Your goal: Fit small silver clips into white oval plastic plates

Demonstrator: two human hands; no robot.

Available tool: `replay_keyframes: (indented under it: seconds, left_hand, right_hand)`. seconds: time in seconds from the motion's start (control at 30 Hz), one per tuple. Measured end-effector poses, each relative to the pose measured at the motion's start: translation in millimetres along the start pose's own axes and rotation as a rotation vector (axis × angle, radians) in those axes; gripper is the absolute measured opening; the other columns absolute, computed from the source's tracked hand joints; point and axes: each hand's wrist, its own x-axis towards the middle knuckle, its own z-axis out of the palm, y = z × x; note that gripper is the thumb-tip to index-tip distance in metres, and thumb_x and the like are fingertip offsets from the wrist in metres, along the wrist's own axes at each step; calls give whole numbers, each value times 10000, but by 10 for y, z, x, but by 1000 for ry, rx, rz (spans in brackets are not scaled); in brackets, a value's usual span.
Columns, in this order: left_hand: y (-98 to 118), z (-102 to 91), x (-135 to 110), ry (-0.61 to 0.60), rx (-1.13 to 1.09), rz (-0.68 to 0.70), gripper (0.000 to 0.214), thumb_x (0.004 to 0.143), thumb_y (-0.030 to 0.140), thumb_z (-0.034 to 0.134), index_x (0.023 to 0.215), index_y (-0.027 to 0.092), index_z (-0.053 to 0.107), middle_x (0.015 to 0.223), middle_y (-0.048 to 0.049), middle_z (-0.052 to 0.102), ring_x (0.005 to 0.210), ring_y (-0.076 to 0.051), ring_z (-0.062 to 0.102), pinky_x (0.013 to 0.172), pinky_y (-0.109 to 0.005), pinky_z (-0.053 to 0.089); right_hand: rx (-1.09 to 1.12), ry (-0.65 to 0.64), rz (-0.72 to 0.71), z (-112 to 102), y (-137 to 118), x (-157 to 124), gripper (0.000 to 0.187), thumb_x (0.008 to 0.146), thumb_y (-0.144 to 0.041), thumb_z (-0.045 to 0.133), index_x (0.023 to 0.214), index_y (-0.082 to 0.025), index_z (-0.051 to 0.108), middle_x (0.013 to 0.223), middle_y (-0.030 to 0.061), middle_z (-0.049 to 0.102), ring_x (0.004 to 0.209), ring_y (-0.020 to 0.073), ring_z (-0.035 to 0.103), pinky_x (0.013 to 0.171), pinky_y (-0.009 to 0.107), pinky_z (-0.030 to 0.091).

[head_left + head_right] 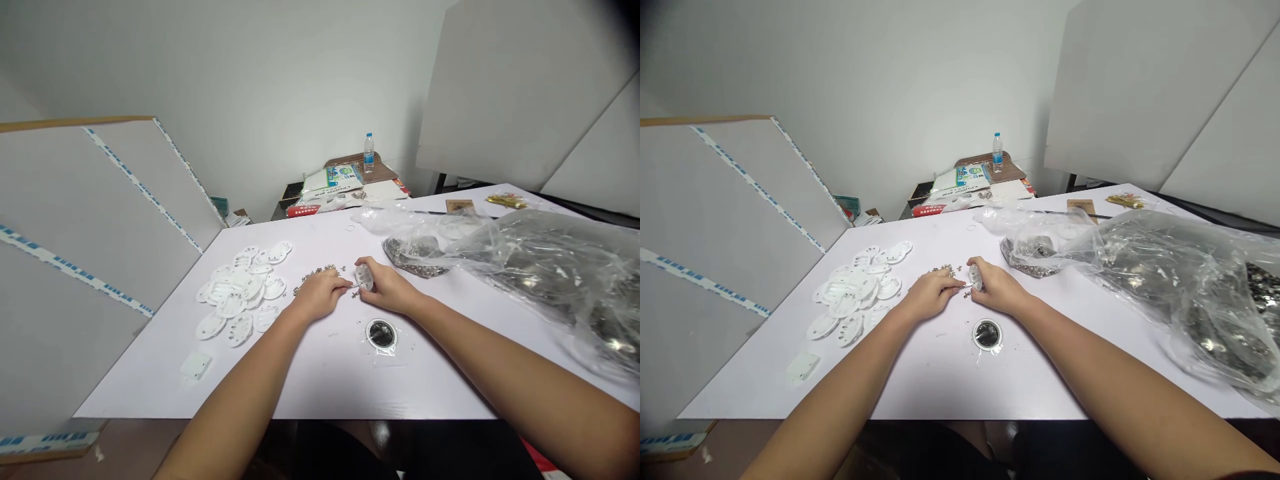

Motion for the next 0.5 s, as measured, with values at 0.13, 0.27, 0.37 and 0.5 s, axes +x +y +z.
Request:
replay_keyframes:
  seconds: [0.13,0.27,0.37,0.5]
  left_hand:
    - [-14,25,7,-20,58,28,342,950,369,432,1162,350,700,822,-43,544,771,-161,528,707,-285,390]
    - [-12,23,7,-26,99,22,351,959,365,414,1189,366,679,833,-31,545,776,-149,530,712,-280,399]
    - [-2,26,11,-25,140,22,350,961,360,410,1186,377,677,829,-27,542,780,-148,532,694,-274,394]
    - [23,36,20,-24,177,12,343,957,344,419,1169,383,685,827,-29,550,786,-156,540,686,-276,394]
  right_hand:
    - [-5,-14,2,3,-9,-2,512,789,-244,589,1262,-183,402,784,11,572,639,171,513,593,266,345]
    - [-2,-31,3,6,-13,-3,499,803,-241,570,1265,-182,391,819,21,579,645,166,511,600,265,345]
    - [-4,-32,-7,19,-6,-6,494,810,-239,557,1268,-188,382,880,35,590,647,160,506,607,269,356]
    - [-4,-26,-22,38,9,-16,494,811,-222,539,1273,-206,366,987,51,596,649,152,506,621,276,376]
